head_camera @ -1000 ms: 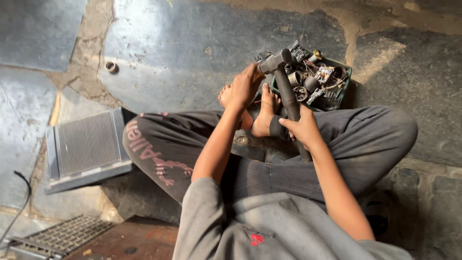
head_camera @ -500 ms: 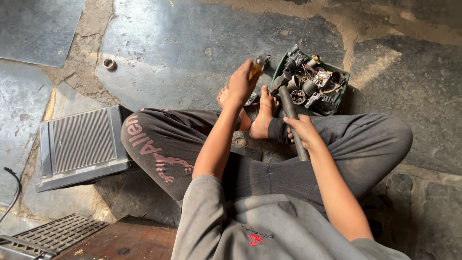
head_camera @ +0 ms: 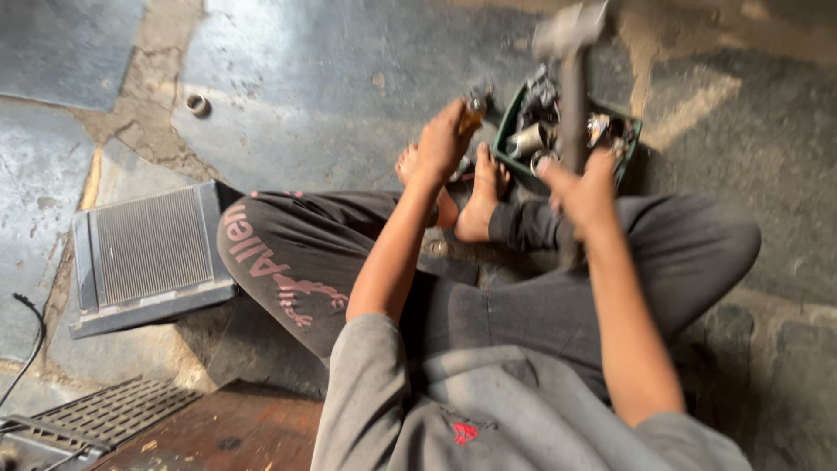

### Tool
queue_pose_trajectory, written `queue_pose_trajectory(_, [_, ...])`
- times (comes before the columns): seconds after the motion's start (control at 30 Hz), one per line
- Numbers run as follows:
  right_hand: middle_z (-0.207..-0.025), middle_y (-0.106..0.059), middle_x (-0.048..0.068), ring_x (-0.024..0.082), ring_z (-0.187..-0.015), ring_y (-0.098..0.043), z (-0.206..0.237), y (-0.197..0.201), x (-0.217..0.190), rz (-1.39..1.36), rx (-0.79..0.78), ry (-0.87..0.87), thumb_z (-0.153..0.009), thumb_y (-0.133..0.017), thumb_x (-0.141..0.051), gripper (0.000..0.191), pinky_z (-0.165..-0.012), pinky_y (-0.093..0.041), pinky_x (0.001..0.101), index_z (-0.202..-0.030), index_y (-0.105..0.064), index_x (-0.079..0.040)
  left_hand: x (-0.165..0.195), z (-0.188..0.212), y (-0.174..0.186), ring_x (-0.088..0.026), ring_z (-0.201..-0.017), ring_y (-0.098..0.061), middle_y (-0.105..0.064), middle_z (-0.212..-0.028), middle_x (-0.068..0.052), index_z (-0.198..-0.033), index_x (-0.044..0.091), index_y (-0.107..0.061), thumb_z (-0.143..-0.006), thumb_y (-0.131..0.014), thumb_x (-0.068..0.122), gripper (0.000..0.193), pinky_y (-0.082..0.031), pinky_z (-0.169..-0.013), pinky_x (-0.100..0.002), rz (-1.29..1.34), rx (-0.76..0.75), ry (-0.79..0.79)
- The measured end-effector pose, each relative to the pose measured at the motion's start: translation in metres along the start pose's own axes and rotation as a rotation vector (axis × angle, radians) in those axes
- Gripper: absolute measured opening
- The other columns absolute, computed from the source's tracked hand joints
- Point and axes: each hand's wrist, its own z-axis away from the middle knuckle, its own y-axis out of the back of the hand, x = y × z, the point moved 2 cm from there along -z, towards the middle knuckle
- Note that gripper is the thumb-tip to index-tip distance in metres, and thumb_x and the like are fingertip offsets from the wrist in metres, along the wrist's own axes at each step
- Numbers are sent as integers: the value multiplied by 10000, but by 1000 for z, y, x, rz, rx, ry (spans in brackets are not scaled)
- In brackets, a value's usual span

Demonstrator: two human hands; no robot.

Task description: The person sits on the floor and uses a hammer and a screwdriver to break apart small electronic components. They repeatedly strike the components to separate parts and place the pieces into a green plastic bin.

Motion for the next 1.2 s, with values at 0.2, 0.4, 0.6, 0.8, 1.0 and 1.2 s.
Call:
queue_pose_trajectory(0.2, [-810, -655, 61, 147, -647, -625, 1, 3, -12, 236, 6, 344, -915, -787, -61, 201, -568, -484, 320, -1055, -657, 3, -14, 1, -11, -448, -954, -669, -713, -1027, -196, -1078, 56, -536, -893, -776, 213, 342, -523, -754, -505, -71, 3, -53])
queue_pose_trajectory(0.4, [-822, -691, 162, 283, -769, -696, -5, -12, 0, 557, -101, 307, -794, -814, -121, 318, -667, -523, 402, -1037, -671, 27, 0, 2, 0, -456, -945, -673, -711, -1086, -224, -1250, 37, -548, -902, -770, 199, 443, -528, -748, -503, -31, 84, -91])
queue_pose_trajectory(0.6, [-929, -743, 160, 259, -838, -752, 35, 16, -54, 523, 56, 478, -916, -762, -82, 230, -743, -561, 381, -1106, -672, 13, 12, -12, 25, -446, -1034, -668, -711, -1136, -203, -1296, 43, -558, -940, -770, 176, 435, -539, -838, -484, -31, 163, -95])
queue_pose_trajectory(0.8, [-881, -694, 208, 367, -847, -729, 37, -8, -55, 680, 60, 569, -889, -741, -32, 208, -712, -549, 425, -1053, -626, 24, 30, -15, 23, -395, -1136, -647, -675, -1192, -178, -1306, 6, -522, -896, -753, 95, 478, -479, -1063, -457, -160, 228, -449])
queue_pose_trajectory(1.0, [-824, -679, 180, 366, -817, -733, 75, 9, -60, 554, 121, 543, -930, -760, -48, 194, -707, -539, 413, -991, -582, 2, 17, -20, 41, -384, -1046, -648, -702, -1086, -128, -1166, 52, -612, -883, -798, 76, 339, -470, -975, -451, -179, 289, -329])
queue_pose_trajectory(1.2, [-828, -679, 171, 320, -814, -765, 71, -3, -51, 469, 122, 580, -917, -738, -29, 187, -700, -546, 381, -1050, -614, 15, 61, -31, 56, -335, -1017, -669, -699, -1042, -125, -1206, 37, -604, -857, -744, -34, 383, -499, -973, -437, -137, 316, -464])
